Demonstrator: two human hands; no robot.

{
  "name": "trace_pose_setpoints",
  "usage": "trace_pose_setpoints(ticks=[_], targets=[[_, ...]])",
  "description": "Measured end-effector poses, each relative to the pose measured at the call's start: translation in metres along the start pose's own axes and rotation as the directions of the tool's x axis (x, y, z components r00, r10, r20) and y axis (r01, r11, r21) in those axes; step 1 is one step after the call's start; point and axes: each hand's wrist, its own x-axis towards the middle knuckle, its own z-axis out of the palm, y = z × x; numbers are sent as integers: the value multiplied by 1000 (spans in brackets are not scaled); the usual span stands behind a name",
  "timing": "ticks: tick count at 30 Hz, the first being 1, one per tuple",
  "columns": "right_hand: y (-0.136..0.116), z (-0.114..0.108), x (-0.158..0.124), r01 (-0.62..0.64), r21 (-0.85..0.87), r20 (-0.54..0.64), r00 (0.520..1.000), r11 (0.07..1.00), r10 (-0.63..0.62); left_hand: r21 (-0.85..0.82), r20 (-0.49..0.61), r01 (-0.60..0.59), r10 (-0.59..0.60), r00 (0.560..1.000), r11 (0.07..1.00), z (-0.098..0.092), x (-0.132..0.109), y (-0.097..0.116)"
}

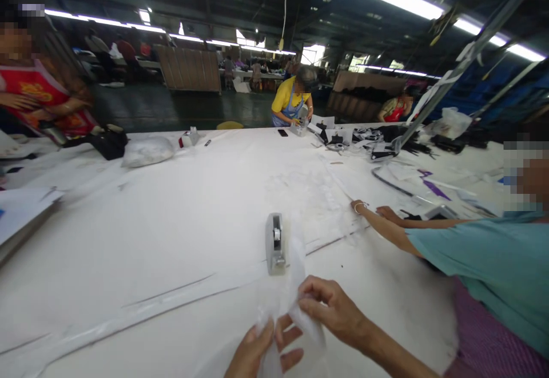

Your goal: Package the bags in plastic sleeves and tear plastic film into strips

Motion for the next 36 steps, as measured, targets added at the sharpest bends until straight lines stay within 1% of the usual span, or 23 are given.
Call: trace_pose_setpoints(ticks=[1,3,5,7,8,9,12,13,16,18,19,21,23,25,26,28,30,31,32,34,36], targets=[[-9,12,-10,-23,55,52,998,998,21,-77,45,6,-2,999,997,3,-5,0],[-20,29,-25,-49,100,106,994,994,38,-194,54,10,1,999,981,4,-17,4],[-23,41,-37,-67,70,98,993,995,60,-273,-13,6,-10,1000,962,-1,-30,14],[-21,51,-49,-103,8,78,992,995,102,-309,-87,-38,11,996,950,-9,-44,27],[-20,57,-55,-119,-15,76,990,993,120,-323,-108,-69,36,994,944,-14,-50,33],[-18,62,-61,-133,-31,82,987,991,135,-335,-101,-94,63,993,937,-18,-56,39],[-10,81,-78,-143,-66,135,979,987,151,-366,-25,-156,158,987,917,-32,-74,56],[-6,87,-82,-139,-85,151,977,987,151,-368,-24,-189,194,981,910,-36,-80,61],[6,96,-88,-127,-149,168,974,981,152,-368,-102,-308,292,951,877,-51,-98,79],[12,93,-86,-116,-181,151,978,977,144,-400,-149,-353,320,936,846,-63,-112,92],[14,89,-84,-87,-197,131,985,977,114,-420,-174,-370,327,929,828,-69,-120,99],[13,77,-78,3,-229,75,997,973,14,-439,-237,-420,349,907,794,-84,-137,111],[7,64,-71,73,-267,0,997,961,-75,-421,-291,-473,379,878,774,-100,-152,121],[-3,53,-65,83,-281,-50,994,956,-101,-397,-299,-489,394,869,777,-116,-164,129],[-9,49,-62,69,-272,-51,995,960,-86,-390,-298,-490,396,868,780,-124,-170,132],[-20,45,-58,30,-229,7,1000,973,-29,-386,-315,-498,396,862,776,-140,-178,135],[-29,44,-57,-8,-211,71,997,977,23,-390,-369,-536,406,836,749,-154,-184,136],[-32,43,-57,-16,-227,84,996,974,36,-402,-388,-553,412,825,729,-159,-188,135],[-33,42,-58,-20,-254,87,995,967,43,-425,-398,-567,417,817,705,-164,-190,134],[-29,39,-61,-33,-307,78,995,951,60,-502,-383,-575,430,817,645,-169,-195,130],[-18,35,-64,-85,-325,66,991,942,112,-564,-348,-574,459,817,594,-171,-198,126]])
